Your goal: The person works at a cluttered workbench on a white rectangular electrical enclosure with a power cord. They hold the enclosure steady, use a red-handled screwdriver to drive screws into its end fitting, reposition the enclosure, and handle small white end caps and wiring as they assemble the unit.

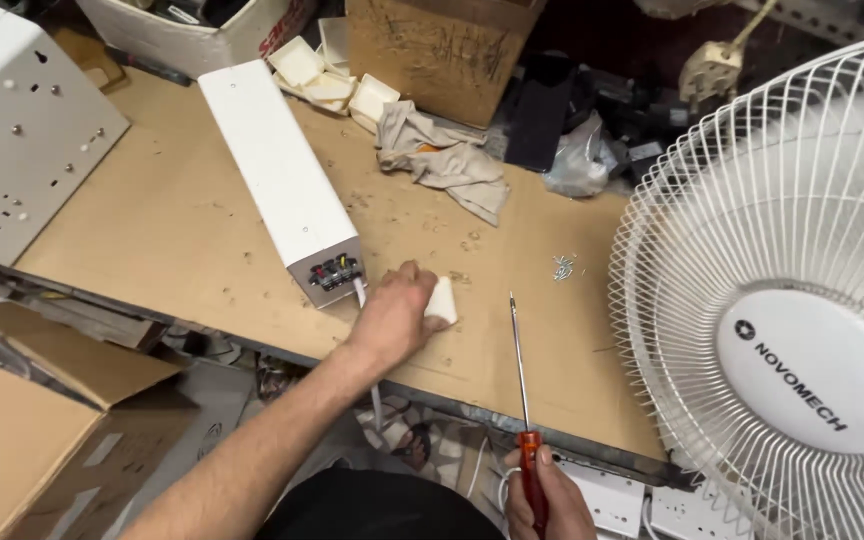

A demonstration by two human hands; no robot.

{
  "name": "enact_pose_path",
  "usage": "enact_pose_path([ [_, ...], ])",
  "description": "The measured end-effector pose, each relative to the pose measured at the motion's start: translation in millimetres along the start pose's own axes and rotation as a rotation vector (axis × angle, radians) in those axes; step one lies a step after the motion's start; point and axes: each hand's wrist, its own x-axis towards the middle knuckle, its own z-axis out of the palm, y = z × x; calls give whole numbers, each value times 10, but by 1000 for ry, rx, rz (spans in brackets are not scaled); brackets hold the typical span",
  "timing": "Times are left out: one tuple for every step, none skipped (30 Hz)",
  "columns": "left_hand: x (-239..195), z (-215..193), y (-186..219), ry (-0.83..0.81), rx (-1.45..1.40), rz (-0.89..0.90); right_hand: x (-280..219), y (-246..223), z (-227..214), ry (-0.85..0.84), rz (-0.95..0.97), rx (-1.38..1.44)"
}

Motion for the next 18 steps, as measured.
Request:
enact_pose_path([
  [-76,21,1,57,-128,28,-10,7,11,-31,-27,-16],
  [-139,53,19,116,-261,58,-24,0,5,-58,-56,-34],
  [-182,88,14,113,-262,58,-34,16,-14,-55,-54,-33],
  [-228,109,-2,119,-358,62,-37,25,-20,-74,-72,-78],
  [-279,128,-23,125,-455,67,-42,39,-20,-93,-90,-121],
  [-317,181,-51,126,-456,62,-42,42,-6,-95,-86,-125],
  [-358,233,-80,124,-514,72,-41,46,10,-112,-86,-135],
  [-377,286,-98,124,-573,87,-36,35,19,-127,-91,-146],
  [-360,314,-108,126,-576,87,-57,6,73,-126,-91,-150],
  [-347,342,-117,84,-611,49,-81,-24,125,-111,-75,-155],
  [-336,369,-126,42,-645,11,-106,-53,179,-96,-59,-160],
  [-357,300,-83,46,-650,11,-135,-68,213,-95,-59,-165],
  [-378,230,-37,8,-665,-62,-165,-85,246,-57,-50,-174],
  [-390,158,12,-30,-678,-133,-192,-106,279,-17,-42,-182],
  [-405,176,-12,-28,-682,-130,-203,-99,254,-16,-46,-186],
  [-410,192,-33,0,-761,-147,-212,-94,229,-21,-75,-232],
  [-413,211,-52,29,-840,-163,-220,-90,202,-26,-105,-278],
  [-418,168,-53,31,-842,-160,-233,-80,184,-25,-108,-279],
])
